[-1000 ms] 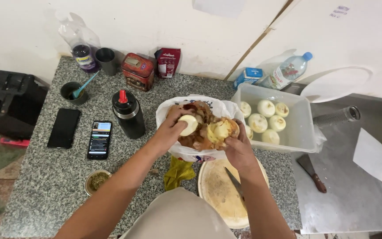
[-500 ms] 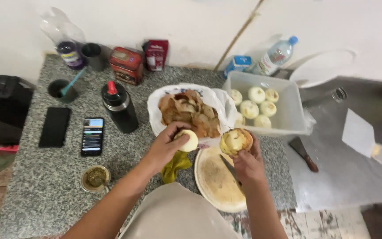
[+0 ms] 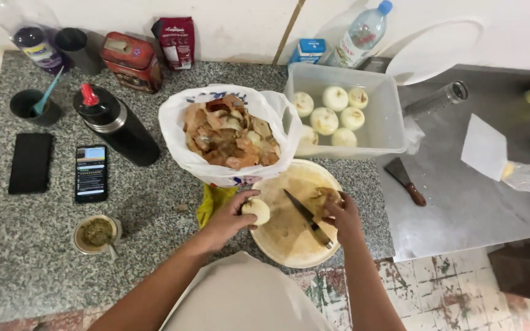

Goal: Peeling onions using a knife and separating the skins into a waste bag.

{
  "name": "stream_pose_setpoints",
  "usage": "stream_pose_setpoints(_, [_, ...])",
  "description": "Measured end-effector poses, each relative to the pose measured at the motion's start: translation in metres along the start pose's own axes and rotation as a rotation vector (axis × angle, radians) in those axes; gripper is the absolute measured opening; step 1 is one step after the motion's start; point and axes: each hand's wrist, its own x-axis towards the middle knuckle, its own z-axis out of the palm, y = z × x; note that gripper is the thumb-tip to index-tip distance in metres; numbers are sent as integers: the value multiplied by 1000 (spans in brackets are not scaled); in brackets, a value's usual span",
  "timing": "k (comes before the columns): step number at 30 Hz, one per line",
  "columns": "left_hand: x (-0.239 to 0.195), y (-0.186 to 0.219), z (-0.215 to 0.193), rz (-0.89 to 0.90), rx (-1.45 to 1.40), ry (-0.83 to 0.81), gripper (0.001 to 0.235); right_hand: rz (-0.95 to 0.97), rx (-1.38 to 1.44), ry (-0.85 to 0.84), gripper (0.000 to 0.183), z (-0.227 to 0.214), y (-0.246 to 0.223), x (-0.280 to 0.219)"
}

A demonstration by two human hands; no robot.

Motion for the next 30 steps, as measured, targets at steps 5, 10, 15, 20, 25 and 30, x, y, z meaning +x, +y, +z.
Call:
stream_pose_setpoints(5, [9,-15,33,30,-86,49,65,43,-239,-96,71,-15,-14,20])
stream_pose_setpoints(10, [13,-28,57,29,-145,121,76,6,-515,-151,73,-27,-50,-5])
stream_pose_setpoints(15, [33,-56,48,-224,62,201,94,-174,-585,-262,68,-47,-41,-1])
stream_pose_setpoints(20, [54,-89,40,-117,412,246,81,-497,-544,-137,51,-68,-7,3])
stream_pose_setpoints(25, [59,-101,51,-40,579,310,61,-737,-750,-286,27,-66,27,-26])
stream_pose_setpoints(30, [52,-85,56,-124,1232,322,49,-893,-1310,-430,83,-58,90,4])
